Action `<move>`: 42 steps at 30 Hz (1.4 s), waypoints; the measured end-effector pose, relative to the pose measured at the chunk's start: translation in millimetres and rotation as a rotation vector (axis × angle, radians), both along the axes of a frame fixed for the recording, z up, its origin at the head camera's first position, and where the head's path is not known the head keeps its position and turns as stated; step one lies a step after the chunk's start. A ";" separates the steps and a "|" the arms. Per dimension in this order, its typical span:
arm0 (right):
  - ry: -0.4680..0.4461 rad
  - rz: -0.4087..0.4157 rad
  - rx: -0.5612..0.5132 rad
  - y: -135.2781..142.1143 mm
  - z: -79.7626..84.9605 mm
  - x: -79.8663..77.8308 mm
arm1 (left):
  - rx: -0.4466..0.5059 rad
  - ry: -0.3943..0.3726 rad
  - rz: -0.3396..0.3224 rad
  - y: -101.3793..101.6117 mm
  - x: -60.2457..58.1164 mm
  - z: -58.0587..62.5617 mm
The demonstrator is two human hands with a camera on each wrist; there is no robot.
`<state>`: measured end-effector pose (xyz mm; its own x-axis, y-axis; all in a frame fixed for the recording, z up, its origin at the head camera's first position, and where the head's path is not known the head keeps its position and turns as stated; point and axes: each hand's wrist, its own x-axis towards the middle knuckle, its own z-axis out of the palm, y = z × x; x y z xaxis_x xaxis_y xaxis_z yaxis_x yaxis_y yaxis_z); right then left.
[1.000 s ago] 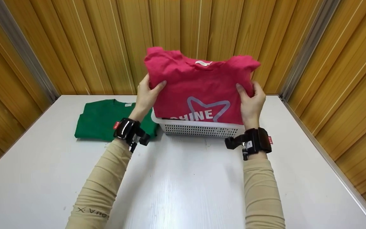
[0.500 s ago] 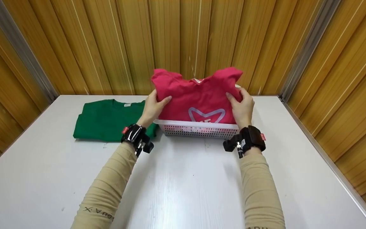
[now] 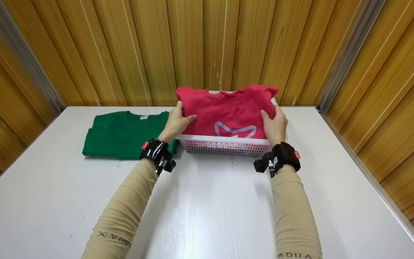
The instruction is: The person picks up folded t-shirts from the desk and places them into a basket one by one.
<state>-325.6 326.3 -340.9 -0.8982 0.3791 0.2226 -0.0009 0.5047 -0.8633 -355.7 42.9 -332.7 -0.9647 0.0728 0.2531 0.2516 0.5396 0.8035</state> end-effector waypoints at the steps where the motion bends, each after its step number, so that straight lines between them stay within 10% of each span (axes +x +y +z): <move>1: -0.012 0.000 0.005 0.2 -0.2 -0.1 | 0.014 -0.004 -0.003 0.4 -0.6 -0.7; 12: -0.192 0.051 0.121 1.6 2.9 1.4 | 0.020 -0.095 -0.068 -2.5 -2.4 -8.2; 27: -0.054 -0.002 0.302 -16.1 6.7 20.4 | -0.202 0.256 0.053 -11.6 13.9 -15.5; 42: 0.010 0.075 0.118 -61.3 6.2 54.7 | -0.311 0.470 0.035 -40.4 53.2 -28.9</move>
